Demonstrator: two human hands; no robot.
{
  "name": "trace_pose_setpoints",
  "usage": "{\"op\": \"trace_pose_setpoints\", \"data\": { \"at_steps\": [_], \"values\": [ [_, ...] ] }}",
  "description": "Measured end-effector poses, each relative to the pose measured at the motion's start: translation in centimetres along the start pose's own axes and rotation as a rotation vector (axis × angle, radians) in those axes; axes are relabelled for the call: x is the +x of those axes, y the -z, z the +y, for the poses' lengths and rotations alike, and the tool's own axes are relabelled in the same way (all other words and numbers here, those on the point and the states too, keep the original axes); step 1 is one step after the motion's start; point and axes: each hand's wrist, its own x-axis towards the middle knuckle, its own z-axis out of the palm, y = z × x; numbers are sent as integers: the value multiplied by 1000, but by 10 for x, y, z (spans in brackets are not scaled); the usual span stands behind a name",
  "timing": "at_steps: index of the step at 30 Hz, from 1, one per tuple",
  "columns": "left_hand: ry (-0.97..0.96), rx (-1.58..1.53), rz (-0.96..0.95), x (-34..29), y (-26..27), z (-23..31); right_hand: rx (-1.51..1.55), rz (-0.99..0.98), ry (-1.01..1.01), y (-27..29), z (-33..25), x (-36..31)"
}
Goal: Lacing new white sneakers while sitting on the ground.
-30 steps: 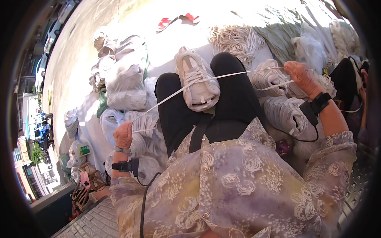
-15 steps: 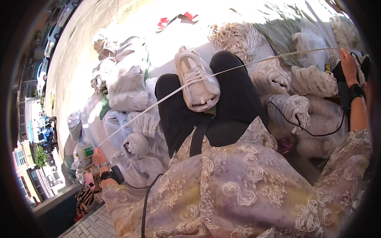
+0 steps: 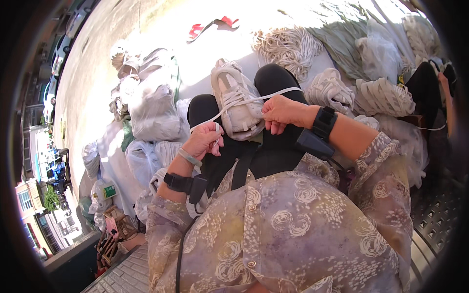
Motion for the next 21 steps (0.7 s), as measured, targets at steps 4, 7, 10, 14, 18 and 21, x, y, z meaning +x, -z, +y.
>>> {"op": "trace_pose_setpoints", "data": {
  "at_steps": [4,7,10,14,18,21],
  "values": [
    [-77,72,184,31,-7,16,-240,199,92,0,-12,23],
    [-174,-77,310,48,-3,20,-136,281,248,3,-15,48],
    [-217,-84,367,55,-3,25,-35,326,498,8,-16,64],
    [-255,-96,430,46,-11,25,146,422,434,9,-16,57],
    [-352,-21,561,37,-14,16,204,437,478,1,-5,50],
    [-404,-33,578,35,-16,7,156,466,526,-3,-1,50]
  ]
}}
